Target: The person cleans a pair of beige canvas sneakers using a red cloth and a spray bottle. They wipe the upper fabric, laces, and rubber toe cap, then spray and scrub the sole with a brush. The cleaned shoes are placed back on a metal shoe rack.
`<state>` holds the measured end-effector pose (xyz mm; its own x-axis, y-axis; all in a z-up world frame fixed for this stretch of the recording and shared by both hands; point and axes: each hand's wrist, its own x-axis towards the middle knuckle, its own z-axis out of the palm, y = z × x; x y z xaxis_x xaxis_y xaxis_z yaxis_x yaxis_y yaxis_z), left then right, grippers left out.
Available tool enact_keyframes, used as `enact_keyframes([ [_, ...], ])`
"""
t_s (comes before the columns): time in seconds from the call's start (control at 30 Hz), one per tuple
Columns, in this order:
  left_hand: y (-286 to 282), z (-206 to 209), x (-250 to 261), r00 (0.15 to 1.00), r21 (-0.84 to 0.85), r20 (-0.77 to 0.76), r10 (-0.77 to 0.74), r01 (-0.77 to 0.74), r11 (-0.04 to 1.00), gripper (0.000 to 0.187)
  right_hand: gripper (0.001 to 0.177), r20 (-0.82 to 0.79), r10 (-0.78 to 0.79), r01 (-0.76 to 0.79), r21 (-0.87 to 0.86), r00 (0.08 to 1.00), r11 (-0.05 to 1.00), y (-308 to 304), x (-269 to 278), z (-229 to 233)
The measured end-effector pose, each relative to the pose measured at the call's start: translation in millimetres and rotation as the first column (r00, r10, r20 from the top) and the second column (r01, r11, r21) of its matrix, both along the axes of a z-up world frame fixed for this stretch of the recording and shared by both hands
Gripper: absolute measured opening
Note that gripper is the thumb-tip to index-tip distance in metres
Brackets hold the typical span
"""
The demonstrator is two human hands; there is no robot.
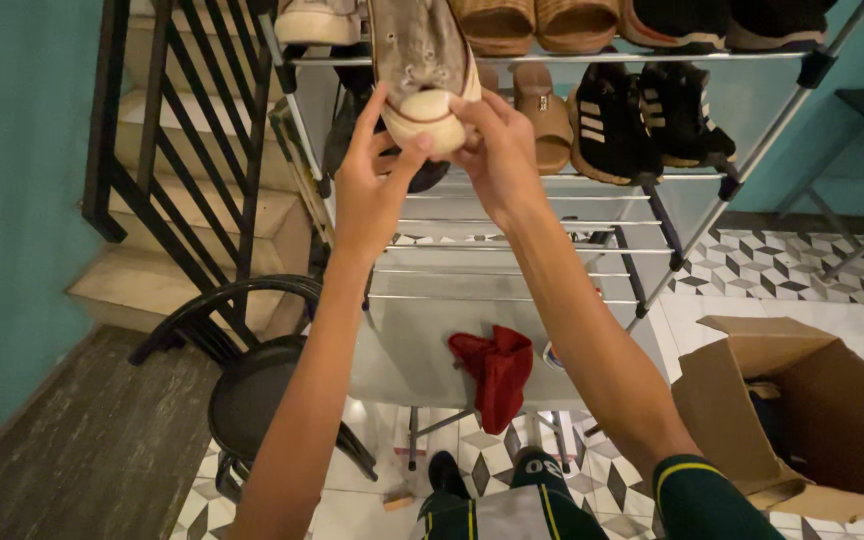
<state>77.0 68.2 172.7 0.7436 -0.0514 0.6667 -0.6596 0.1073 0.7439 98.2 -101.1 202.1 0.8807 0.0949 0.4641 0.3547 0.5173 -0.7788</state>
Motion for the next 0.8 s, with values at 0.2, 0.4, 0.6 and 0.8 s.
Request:
enact_keyframes([
  [0.2, -1.3, 10.0, 56.2, 0.99, 0.032, 0.053, 0.128, -0.129, 0.991, 0.074, 0.037, -0.026, 0.003, -0.003, 0.008, 1.0, 1.0, 9.4, 50.7, 11.9],
  [0.4, -1.3, 6.8, 103.2, 0.983, -0.049, 0.048, 0.179, -0.177, 0.983, 0.07, 0.042, -0.044, -0.016, 0.016, -0.006, 0.999, 1.0, 21.9, 87.2, 17.6],
  [0.6, 2.8, 7.7, 125.4, 0.96, 0.015, 0.033, 0.279, -0.279, 0.96, 0.068, 0.045, -0.041, -0.017, 0.018, 0.023, 0.999, 1.0, 30.5, 115.6, 15.6],
  [0.8, 1.0, 20.0, 131.7, 0.944, 0.074, -0.08, 0.321, -0.316, 0.946, 0.064, 0.046, -0.037, -0.037, 0.036, -0.003, 0.999, 0.999, 32.3, 126.2, 19.0],
])
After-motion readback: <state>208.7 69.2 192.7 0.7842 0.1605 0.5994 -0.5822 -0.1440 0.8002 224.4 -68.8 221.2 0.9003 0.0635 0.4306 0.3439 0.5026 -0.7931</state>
